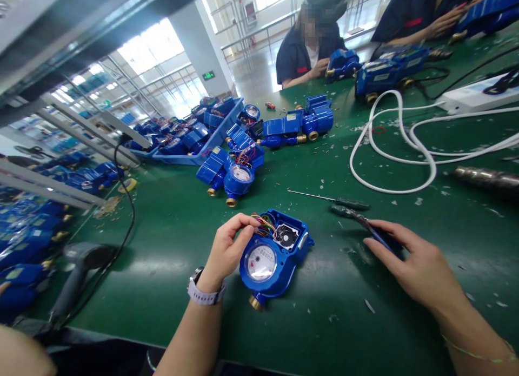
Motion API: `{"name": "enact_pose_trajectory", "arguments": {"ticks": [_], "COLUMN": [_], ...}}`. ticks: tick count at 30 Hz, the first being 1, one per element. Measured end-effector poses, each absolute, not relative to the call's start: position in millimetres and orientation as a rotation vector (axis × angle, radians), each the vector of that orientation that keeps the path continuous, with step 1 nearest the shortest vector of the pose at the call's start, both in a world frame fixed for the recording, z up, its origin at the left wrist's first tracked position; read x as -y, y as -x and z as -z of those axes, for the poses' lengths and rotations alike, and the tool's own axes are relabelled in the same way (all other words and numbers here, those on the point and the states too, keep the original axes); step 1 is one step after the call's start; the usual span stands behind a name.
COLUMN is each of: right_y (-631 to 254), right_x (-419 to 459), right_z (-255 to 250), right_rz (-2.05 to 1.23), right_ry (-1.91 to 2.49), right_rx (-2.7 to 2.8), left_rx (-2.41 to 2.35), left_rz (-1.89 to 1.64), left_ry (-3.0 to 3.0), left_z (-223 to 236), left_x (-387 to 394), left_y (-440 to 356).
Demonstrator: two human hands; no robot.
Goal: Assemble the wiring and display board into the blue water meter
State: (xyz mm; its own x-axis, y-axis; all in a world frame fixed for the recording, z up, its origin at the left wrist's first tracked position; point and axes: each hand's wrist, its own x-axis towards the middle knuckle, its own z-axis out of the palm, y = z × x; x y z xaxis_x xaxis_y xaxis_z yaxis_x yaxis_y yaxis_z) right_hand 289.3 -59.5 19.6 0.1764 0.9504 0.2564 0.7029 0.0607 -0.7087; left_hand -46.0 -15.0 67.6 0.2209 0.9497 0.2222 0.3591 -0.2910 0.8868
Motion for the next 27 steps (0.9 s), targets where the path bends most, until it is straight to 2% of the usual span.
{"name": "enact_pose_trajectory", "arguments": {"ticks": [11, 18, 27], "right_y": [-289.5, -292.4, -295.2], "right_x": [58.9, 58.7, 55.4], "right_z": [-18.2, -13.8, -2.9], "right_rz": [-0.394, -0.393, -0.287], "right_ry": [1.673, 1.664, 1.611], "right_rx": [1.575, 1.591, 1.662], "left_rx": [-1.429, -1.363, -1.399], "left_rz": [-1.193, -1.221, -1.287], "left_ry": [-1.642, -1.449, -1.666], "left_z": [-43.1, -41.3, -42.1], "left_x": [20.4, 21.9, 40.0], "left_y": [56.2, 53.1, 40.9]}}
